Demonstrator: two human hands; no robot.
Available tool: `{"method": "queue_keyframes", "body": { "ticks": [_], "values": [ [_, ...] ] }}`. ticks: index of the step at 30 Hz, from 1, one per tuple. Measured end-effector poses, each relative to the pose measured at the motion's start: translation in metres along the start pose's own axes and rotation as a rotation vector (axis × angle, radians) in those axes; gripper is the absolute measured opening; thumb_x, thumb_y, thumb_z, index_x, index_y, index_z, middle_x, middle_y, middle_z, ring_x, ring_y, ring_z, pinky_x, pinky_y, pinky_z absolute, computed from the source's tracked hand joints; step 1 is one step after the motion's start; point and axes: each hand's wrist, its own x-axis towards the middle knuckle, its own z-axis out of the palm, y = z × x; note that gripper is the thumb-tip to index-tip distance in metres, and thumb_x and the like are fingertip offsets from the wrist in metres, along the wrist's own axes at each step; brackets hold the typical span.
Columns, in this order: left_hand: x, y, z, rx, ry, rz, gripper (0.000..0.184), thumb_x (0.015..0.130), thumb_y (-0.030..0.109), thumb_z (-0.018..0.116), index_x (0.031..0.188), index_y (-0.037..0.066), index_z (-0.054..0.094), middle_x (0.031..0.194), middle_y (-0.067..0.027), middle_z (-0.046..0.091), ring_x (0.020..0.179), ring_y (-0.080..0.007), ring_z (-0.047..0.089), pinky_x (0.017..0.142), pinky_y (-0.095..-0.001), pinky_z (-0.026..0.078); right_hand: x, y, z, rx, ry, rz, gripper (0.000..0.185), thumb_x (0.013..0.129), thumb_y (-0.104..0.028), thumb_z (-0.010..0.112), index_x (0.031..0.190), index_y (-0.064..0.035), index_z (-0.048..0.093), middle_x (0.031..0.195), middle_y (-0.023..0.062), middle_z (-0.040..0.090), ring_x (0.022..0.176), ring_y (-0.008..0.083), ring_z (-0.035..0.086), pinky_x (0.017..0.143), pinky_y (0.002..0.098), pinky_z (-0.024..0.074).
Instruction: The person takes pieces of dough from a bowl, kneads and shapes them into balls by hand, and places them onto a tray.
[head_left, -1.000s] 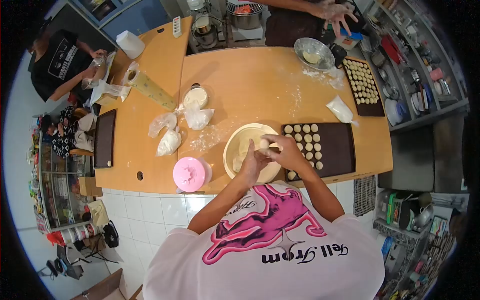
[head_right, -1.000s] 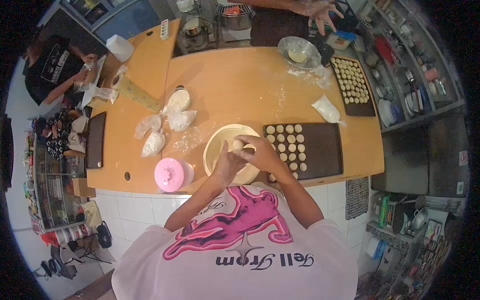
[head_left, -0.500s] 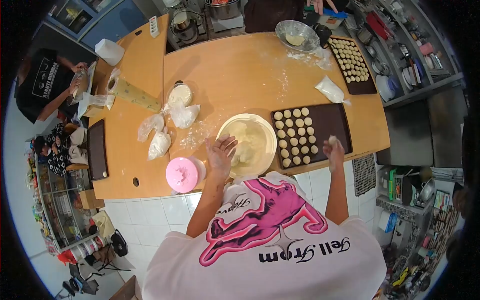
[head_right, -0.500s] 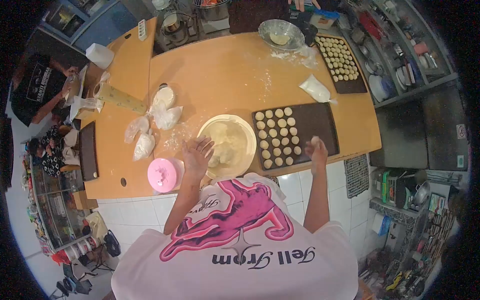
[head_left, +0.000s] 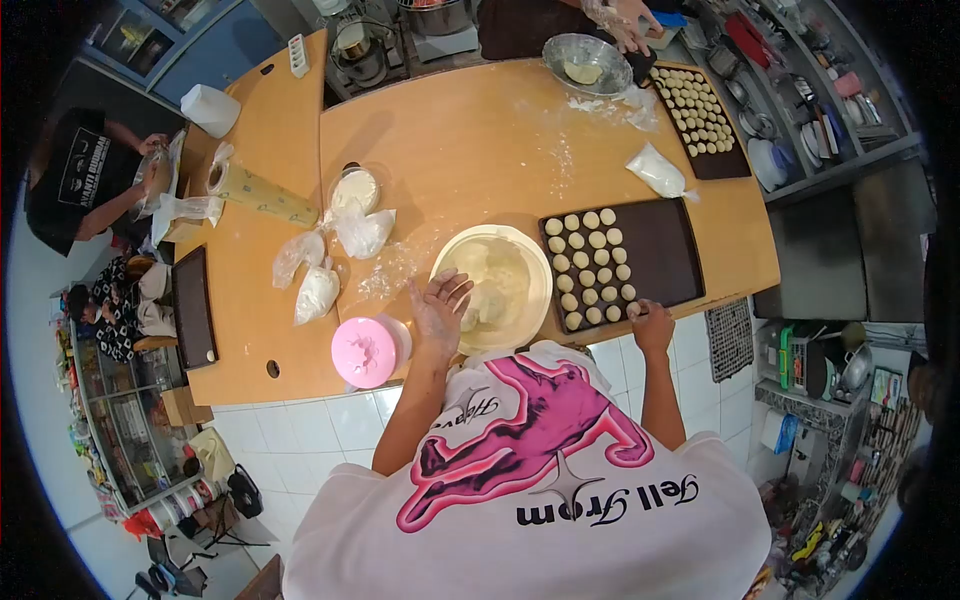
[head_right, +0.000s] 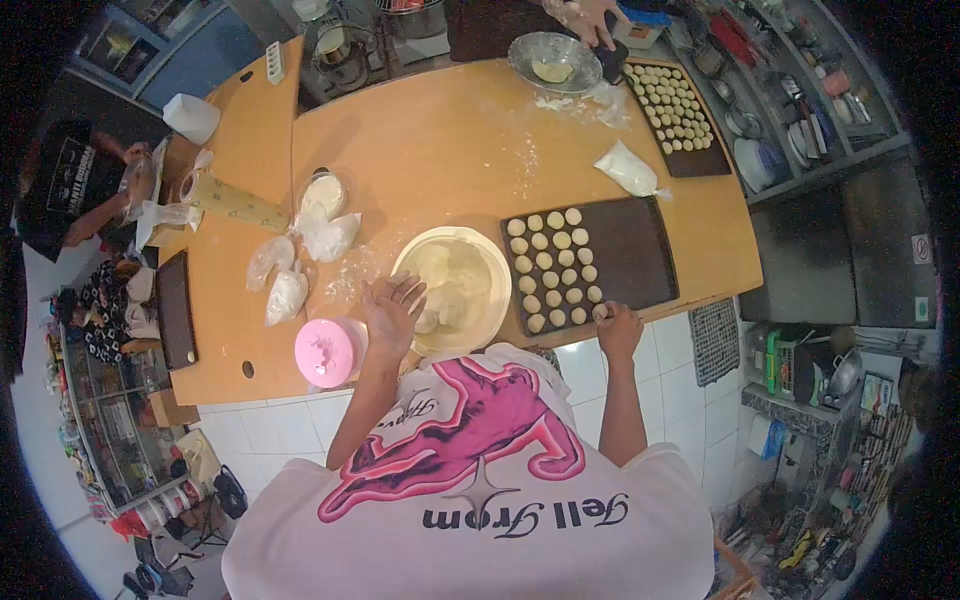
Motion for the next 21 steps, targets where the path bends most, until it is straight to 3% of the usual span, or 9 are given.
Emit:
{"method": "queue_keyframes", "body": {
  "ticks": [4, 7, 13, 16, 19, 21],
  "values": [
    [0.002, 0.001, -0.008, 0.001, -0.006, 0.017, 0.073, 0.092, 0.067, 0.024, 0.116, 0.005, 0.054, 0.116, -0.013, 0.056, 0.112, -0.0279, 0.051, 0.1, -0.0424, 0.035, -0.002, -0.003, -0.003, -0.055, -0.061, -0.026, 0.038, 0.076, -0.035, 0.072, 0.109, -0.0161, 0.066, 0.106, 0.0079, 0.064, 0.106, 0.0293, 0.057, 0.092, 0.0469, 0.0415],
    [0.003, -0.001, -0.01, -0.025, 0.044, 0.005, 0.075, 0.09, 0.07, 0.022, 0.108, 0.008, 0.06, 0.103, -0.0092, 0.063, 0.102, -0.0238, 0.056, 0.093, -0.0386, 0.035, 0.002, 0.0, 0.001, -0.168, -0.091, -0.022, 0.04, 0.077, -0.038, 0.071, 0.111, -0.0164, 0.066, 0.108, 0.0077, 0.064, 0.108, 0.0287, 0.056, 0.093, 0.0474, 0.0405],
    [0.003, -0.003, -0.01, -0.01, 0.017, 0.016, 0.076, 0.091, 0.07, 0.021, 0.108, 0.008, 0.059, 0.103, -0.0093, 0.063, 0.102, -0.0239, 0.056, 0.093, -0.0384, 0.034, 0.004, -0.002, -0.004, -0.145, -0.125, -0.005, 0.042, 0.076, -0.039, 0.072, 0.112, -0.0173, 0.067, 0.11, 0.0069, 0.065, 0.109, 0.028, 0.057, 0.093, 0.0474, 0.0398],
    [0.002, -0.002, -0.008, -0.006, 0.023, 0.021, 0.075, 0.091, 0.069, 0.02, 0.108, 0.007, 0.059, 0.104, -0.0098, 0.062, 0.102, -0.0243, 0.056, 0.094, -0.0387, 0.034, 0.002, -0.013, -0.014, -0.203, -0.138, -0.013, 0.04, 0.075, -0.038, 0.073, 0.109, -0.0175, 0.069, 0.106, 0.0061, 0.067, 0.107, 0.0272, 0.058, 0.092, 0.0479, 0.0403],
    [0.003, 0.0, -0.009, -0.016, 0.002, 0.009, 0.075, 0.092, 0.069, 0.019, 0.108, 0.007, 0.059, 0.104, -0.0102, 0.062, 0.103, -0.0248, 0.056, 0.094, -0.0392, 0.034, 0.007, -0.005, -0.01, -0.185, -0.07, -0.091, 0.034, 0.074, -0.034, 0.074, 0.101, -0.0148, 0.071, 0.098, 0.0082, 0.07, 0.095, 0.029, 0.064, 0.083, 0.047, 0.0454],
    [0.003, 0.0, -0.011, -0.01, -0.021, 0.012, 0.072, 0.093, 0.066, 0.022, 0.112, 0.006, 0.056, 0.11, -0.0119, 0.059, 0.107, -0.0268, 0.053, 0.097, -0.0403, 0.036, 0.009, 0.0, -0.01, -0.158, -0.084, -0.098, 0.033, 0.075, -0.033, 0.073, 0.102, -0.0152, 0.071, 0.098, 0.0082, 0.07, 0.095, 0.0287, 0.064, 0.084, 0.0472, 0.0454]
  ]
}}
